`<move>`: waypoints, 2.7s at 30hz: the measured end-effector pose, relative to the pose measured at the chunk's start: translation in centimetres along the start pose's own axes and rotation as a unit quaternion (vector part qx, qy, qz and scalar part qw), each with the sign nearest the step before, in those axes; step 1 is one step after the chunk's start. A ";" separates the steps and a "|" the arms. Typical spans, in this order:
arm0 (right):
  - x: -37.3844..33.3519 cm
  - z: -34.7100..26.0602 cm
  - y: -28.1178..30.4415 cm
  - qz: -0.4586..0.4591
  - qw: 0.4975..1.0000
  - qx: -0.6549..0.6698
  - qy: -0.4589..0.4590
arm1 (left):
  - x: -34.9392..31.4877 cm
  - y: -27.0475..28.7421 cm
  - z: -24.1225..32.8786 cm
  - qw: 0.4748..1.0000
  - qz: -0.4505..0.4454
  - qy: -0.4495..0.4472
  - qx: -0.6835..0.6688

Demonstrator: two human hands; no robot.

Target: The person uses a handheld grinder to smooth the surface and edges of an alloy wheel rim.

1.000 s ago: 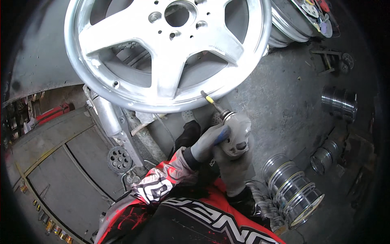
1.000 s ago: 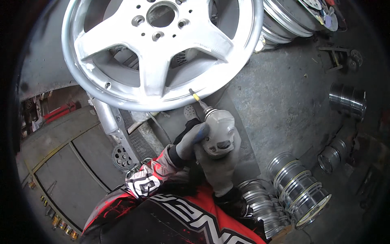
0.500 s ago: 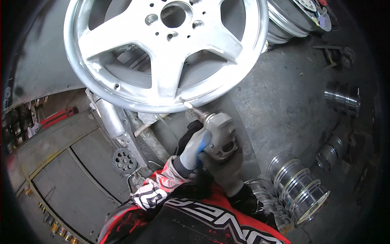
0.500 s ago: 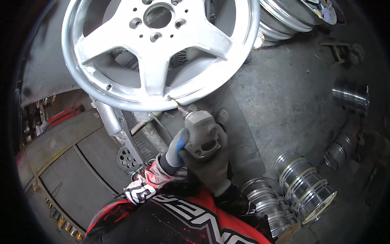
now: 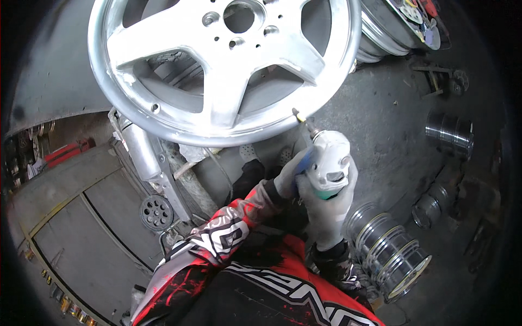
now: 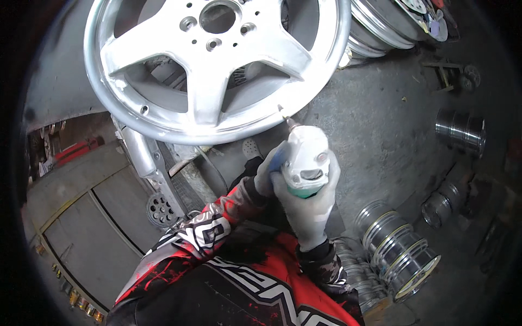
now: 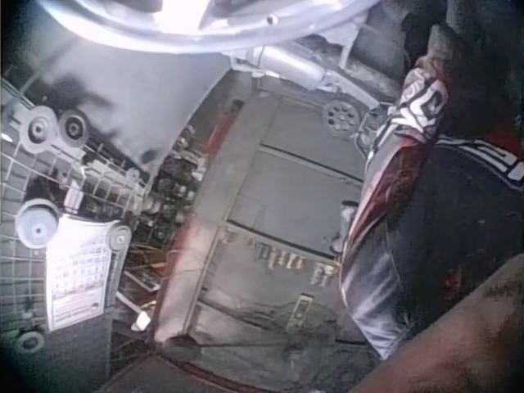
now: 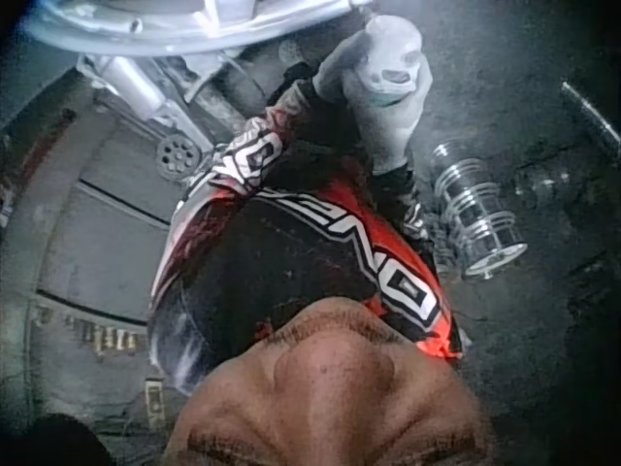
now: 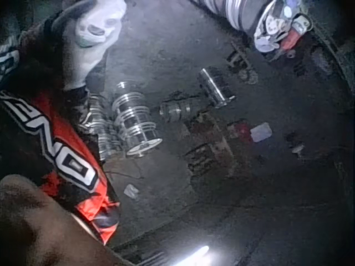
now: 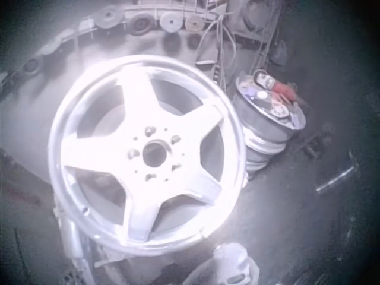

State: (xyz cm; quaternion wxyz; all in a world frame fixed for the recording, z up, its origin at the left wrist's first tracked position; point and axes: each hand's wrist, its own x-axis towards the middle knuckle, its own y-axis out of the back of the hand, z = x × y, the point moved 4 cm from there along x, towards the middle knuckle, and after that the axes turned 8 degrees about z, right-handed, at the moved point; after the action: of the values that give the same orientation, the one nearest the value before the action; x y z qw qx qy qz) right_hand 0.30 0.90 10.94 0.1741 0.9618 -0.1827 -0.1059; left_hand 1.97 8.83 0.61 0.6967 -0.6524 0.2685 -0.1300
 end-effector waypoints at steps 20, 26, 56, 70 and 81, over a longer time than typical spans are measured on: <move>-2.4 0.0 -1.6 -0.189 0.978 0.046 -0.070 | -7.0 -0.8 2.0 0.961 0.194 -0.071 0.185; 1.4 0.1 1.3 -0.113 0.992 -0.018 0.059 | -0.7 -2.4 -1.0 0.988 0.108 -0.087 0.066; 3.8 5.0 3.3 -0.059 0.996 0.064 -0.012 | 4.0 -1.6 -1.8 0.961 0.154 -0.016 0.227; 1.7 6.3 3.1 -0.091 0.996 0.016 0.006 | 0.8 -0.6 -0.7 0.922 0.152 -0.004 0.357; 0.8 6.2 2.2 -0.011 0.999 0.017 -0.048 | 0.4 -1.0 -0.1 0.918 0.170 0.023 0.357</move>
State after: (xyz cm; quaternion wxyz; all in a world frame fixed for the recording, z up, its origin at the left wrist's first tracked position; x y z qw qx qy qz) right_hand -1.31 -3.13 5.99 0.1471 0.9605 -0.1818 -0.1511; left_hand 2.42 8.46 1.55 0.8883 -0.3020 0.3274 -0.1118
